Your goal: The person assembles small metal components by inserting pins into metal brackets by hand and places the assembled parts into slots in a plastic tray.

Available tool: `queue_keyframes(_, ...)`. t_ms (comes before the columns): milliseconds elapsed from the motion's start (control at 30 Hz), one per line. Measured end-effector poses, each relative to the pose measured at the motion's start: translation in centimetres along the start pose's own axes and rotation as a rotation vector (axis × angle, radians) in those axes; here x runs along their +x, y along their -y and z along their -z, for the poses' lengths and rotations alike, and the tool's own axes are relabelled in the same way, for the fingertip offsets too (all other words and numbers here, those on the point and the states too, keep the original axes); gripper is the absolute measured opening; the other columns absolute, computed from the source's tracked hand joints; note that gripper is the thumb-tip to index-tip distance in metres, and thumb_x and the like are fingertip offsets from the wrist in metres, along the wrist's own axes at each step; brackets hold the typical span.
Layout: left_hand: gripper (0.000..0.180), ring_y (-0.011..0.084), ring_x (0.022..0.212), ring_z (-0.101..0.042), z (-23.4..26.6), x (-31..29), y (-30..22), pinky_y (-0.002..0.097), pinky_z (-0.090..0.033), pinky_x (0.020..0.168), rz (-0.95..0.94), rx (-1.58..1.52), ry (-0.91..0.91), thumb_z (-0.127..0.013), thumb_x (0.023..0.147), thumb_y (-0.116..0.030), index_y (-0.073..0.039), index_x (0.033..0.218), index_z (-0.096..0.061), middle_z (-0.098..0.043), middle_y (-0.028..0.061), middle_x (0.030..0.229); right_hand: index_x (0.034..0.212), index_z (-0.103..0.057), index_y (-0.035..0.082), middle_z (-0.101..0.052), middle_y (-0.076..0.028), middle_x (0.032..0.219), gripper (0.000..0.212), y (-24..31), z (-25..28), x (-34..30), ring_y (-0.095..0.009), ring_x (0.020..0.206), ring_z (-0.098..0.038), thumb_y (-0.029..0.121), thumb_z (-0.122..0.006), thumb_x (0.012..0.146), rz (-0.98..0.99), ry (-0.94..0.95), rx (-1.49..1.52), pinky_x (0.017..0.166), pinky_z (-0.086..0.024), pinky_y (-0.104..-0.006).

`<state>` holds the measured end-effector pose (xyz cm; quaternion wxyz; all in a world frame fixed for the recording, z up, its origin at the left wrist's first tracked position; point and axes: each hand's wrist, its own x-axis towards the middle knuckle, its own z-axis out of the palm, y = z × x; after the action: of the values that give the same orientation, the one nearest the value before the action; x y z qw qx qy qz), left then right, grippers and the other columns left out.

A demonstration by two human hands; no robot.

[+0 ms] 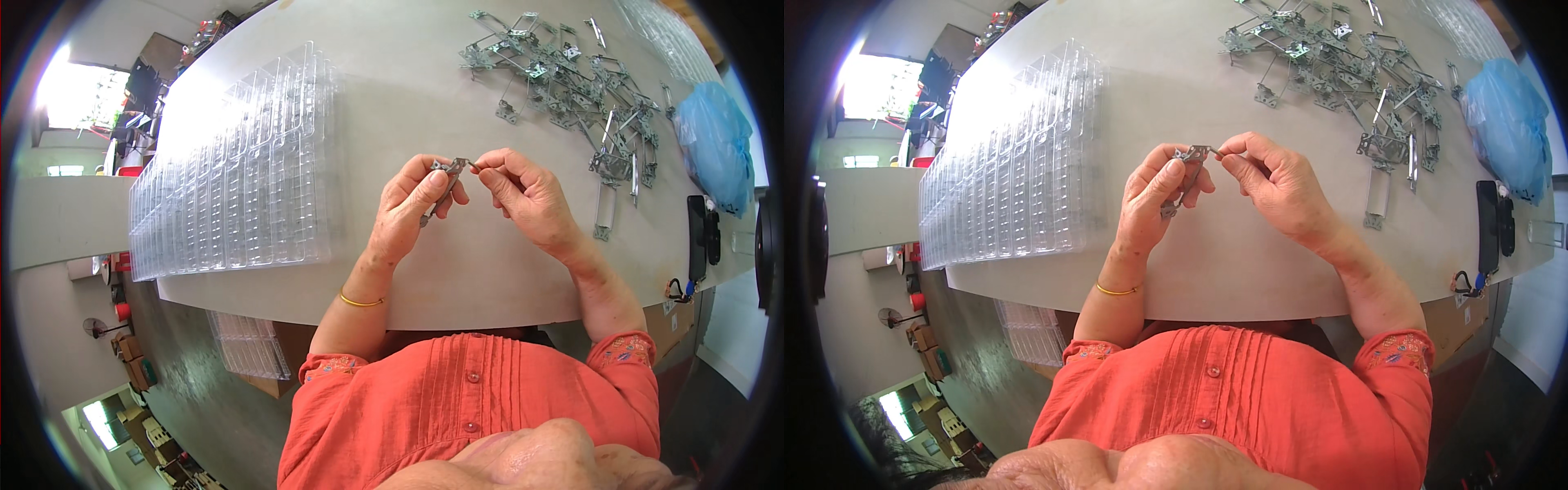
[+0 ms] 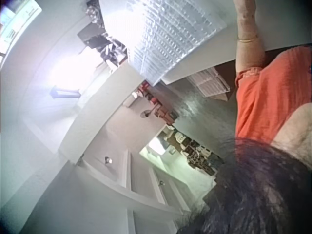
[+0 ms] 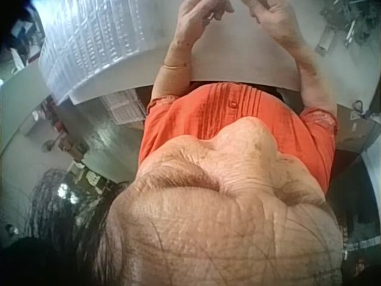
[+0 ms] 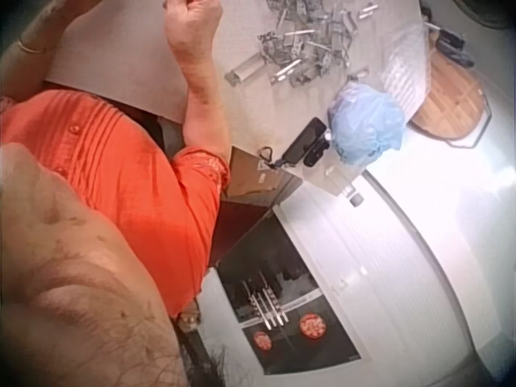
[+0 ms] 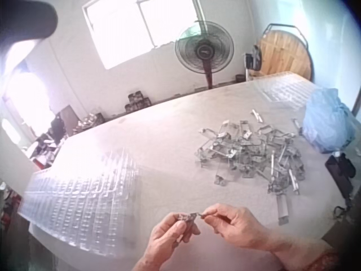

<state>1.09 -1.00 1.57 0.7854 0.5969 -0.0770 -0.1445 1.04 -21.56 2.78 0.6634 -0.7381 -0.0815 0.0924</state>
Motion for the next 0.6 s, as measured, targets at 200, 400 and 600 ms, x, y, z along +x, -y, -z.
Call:
queue_keyframes(200, 0.028, 0.0085, 0.071, -0.051, 0.2, 0.0, 0.2, 0.0239, -0.042, 0.067, -0.062, 0.158, 0.008, -0.055, 0.103, -0.025, -0.001, 0.116, -0.061, -0.067, 0.0069, 0.087, 0.106, -0.066, 0.005, -0.057, 0.003, 0.073, 0.012, 0.2, 0.3, 0.2, -0.005, 0.065, -0.05, 0.014, -0.06, 0.101, 0.021, 0.027, -0.101, 0.058, -0.041, -0.0229)
queue_keyframes(400, 0.025, 0.0076, 0.082, -0.055, 0.2, -0.6, 0.1, 0.0244, -0.045, 0.071, -0.092, 0.251, 0.002, -0.058, 0.102, -0.019, 0.001, 0.117, -0.061, -0.066, 0.006, 0.095, 0.116, -0.061, 0.005, -0.055, 0.003, 0.072, 0.016, 0.6, 0.0, 0.1, -0.006, 0.064, -0.05, 0.013, -0.057, 0.102, -0.123, 0.096, 0.106, 0.057, -0.042, -0.0227)
queue_keyframes(600, 0.03, 0.0103, 0.091, -0.059, 0.4, -0.6, 0.9, 0.0269, -0.047, 0.077, -0.067, 0.268, 0.099, -0.064, 0.1, -0.02, 0.001, 0.118, -0.054, -0.064, 0.0062, 0.098, 0.12, -0.054, -0.001, -0.056, -0.001, 0.071, 0.025, 0.4, 0.8, 0.8, -0.009, 0.059, -0.052, 0.019, -0.048, 0.107, -0.281, 0.212, 0.403, 0.054, -0.043, -0.023)
